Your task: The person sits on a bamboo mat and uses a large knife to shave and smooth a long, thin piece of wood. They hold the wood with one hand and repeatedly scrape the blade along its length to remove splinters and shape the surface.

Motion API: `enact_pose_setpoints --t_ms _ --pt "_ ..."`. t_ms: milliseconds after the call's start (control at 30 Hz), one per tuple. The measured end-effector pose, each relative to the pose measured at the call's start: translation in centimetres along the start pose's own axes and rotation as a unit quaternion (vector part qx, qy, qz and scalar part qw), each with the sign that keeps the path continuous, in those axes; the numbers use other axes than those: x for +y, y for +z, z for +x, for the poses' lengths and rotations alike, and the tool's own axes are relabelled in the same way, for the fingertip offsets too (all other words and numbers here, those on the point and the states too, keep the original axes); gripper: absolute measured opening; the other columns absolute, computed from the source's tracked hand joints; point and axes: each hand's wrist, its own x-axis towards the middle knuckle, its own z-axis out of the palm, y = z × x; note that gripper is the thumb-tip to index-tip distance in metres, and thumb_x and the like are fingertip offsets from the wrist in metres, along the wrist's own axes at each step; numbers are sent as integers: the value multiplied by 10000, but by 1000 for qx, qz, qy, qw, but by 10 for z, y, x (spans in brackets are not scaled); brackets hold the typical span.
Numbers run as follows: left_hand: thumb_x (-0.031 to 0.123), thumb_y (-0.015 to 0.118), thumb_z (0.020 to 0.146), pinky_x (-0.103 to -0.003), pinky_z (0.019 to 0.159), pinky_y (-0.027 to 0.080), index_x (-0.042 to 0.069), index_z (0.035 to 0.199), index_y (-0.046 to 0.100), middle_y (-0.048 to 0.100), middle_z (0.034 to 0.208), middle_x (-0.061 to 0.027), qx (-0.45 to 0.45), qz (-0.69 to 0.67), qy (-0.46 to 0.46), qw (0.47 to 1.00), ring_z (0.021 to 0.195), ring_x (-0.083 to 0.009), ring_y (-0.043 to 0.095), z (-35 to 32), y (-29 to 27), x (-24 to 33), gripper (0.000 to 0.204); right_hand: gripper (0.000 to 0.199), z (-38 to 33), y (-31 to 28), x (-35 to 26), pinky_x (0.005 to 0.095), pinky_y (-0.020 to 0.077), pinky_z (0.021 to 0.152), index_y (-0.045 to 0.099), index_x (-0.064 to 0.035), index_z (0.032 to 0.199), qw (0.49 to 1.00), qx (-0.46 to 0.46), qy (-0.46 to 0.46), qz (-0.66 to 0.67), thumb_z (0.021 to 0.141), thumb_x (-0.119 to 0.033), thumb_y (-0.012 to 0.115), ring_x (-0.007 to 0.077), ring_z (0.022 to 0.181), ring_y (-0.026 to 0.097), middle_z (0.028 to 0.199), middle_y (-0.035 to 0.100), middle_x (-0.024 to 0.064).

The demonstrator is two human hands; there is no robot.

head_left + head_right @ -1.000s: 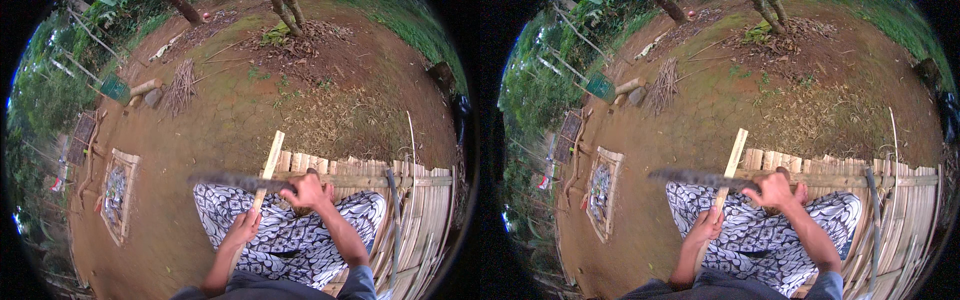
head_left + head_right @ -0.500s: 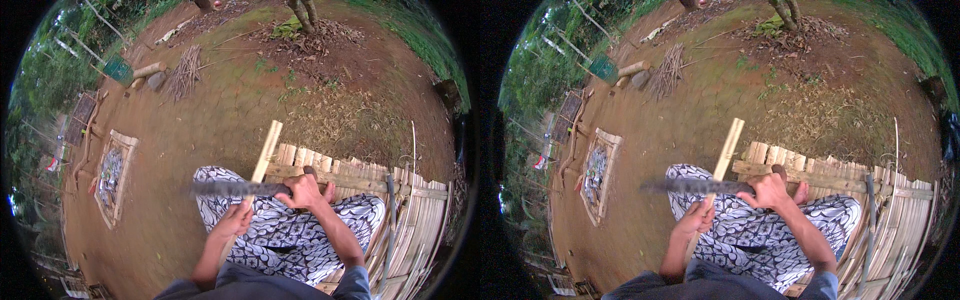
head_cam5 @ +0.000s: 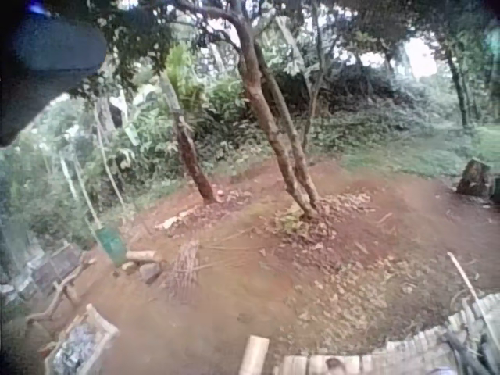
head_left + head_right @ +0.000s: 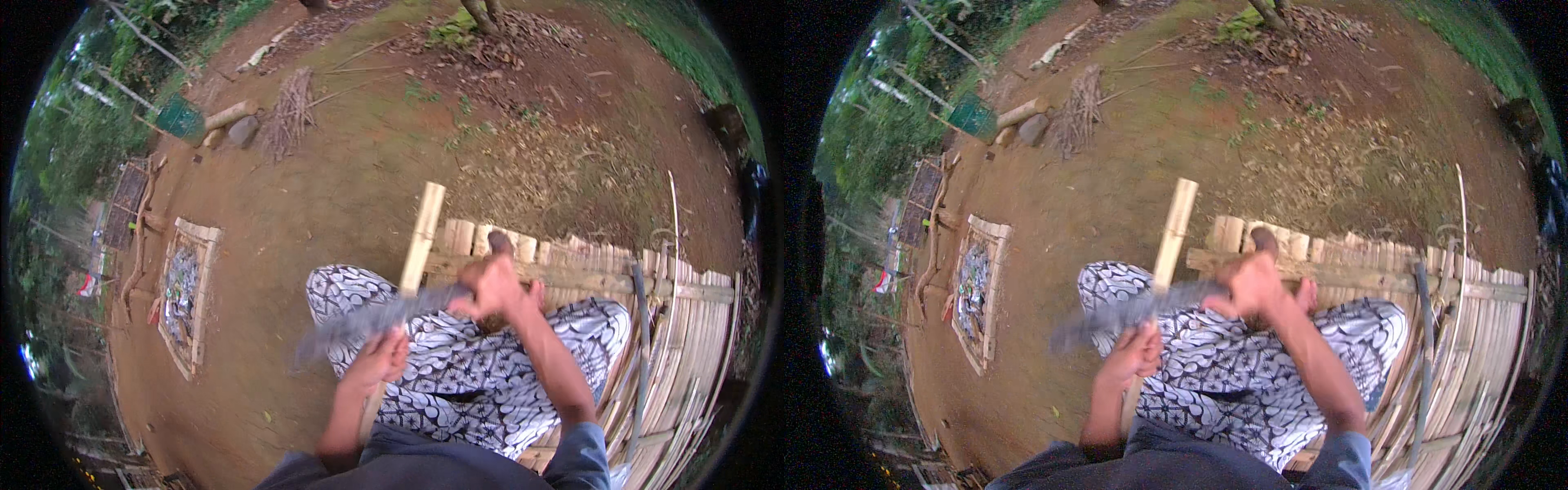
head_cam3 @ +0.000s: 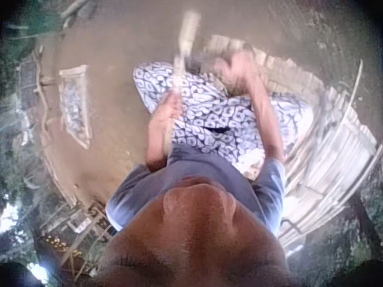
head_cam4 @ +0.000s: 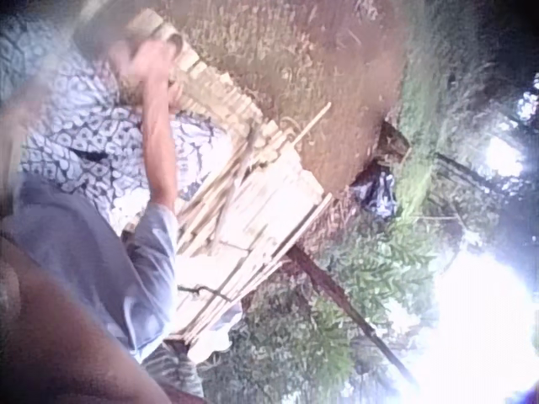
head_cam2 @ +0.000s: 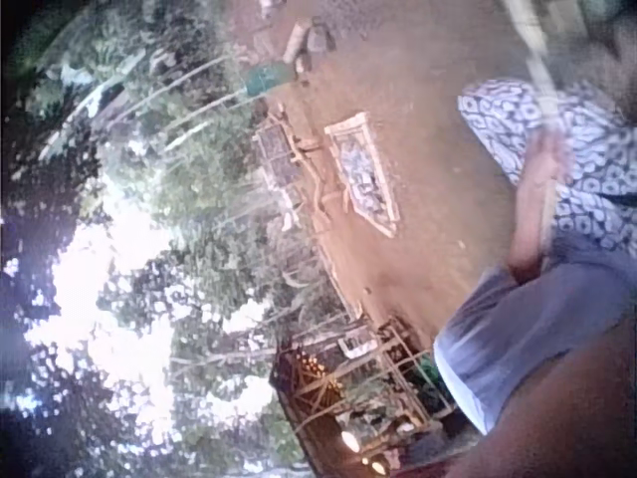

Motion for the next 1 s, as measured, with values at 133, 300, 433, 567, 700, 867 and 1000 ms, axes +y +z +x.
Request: enact_pose_setpoints --t_ms 133,300,433,567,700,867,1000 --pt "376 362 971 -216 332 151 127 725 392 269 530 55 28 -2 34 999 381 -32 211 10 -2 8 351 631 6 -5 39 403 464 497 633 -63 659 981 -16 186 -43 805 -636 412 302 493 583 506 552 146" --pt "379 354 972 -213 333 142 124 732 393 254 524 59 12 -25 8 1000 375 -31 187 9 0 10 352 597 -10 -2 15 373 416 441 607 -100 648 998 40 45 16 809 -637 404 212 360 421 431 472 48" --pt "353 361 975 -215 333 156 121 735 394 267 531 62 -3 9 16 1000 376 -34 202 2 15 9 335 576 -8 -2 15 391 457 500 636 -67 677 996 77 -35 -29 791 -608 476 279 469 544 505 545 103" --pt "332 371 975 -221 330 160 128 738 400 282 536 60 1 3 6 1000 379 -31 214 11 9 6 314 578 0 -6 59 398 487 533 652 -43 707 972 62 215 -76 807 -583 472 322 518 594 512 565 157" --pt "339 378 972 -220 334 152 130 738 400 264 526 67 1 -55 -19 998 384 -31 202 15 -6 2 314 602 3 -10 34 397 476 500 656 -35 739 976 -59 206 30 796 -606 475 326 513 599 517 566 166" --pt "376 379 965 -212 330 149 139 735 390 241 531 67 -43 -27 -29 998 385 -35 199 5 9 4 331 628 -13 2 12 377 463 478 662 -55 719 999 47 -16 -18 771 -651 472 283 470 583 492 553 127" --pt "329 344 982 -206 350 158 127 734 373 238 536 71 -51 -19 -42 998 395 -30 195 -10 16 -2 322 642 4 -6 75 376 477 523 647 -8 693 930 27 363 60 826 -603 447 294 473 568 512 549 150"
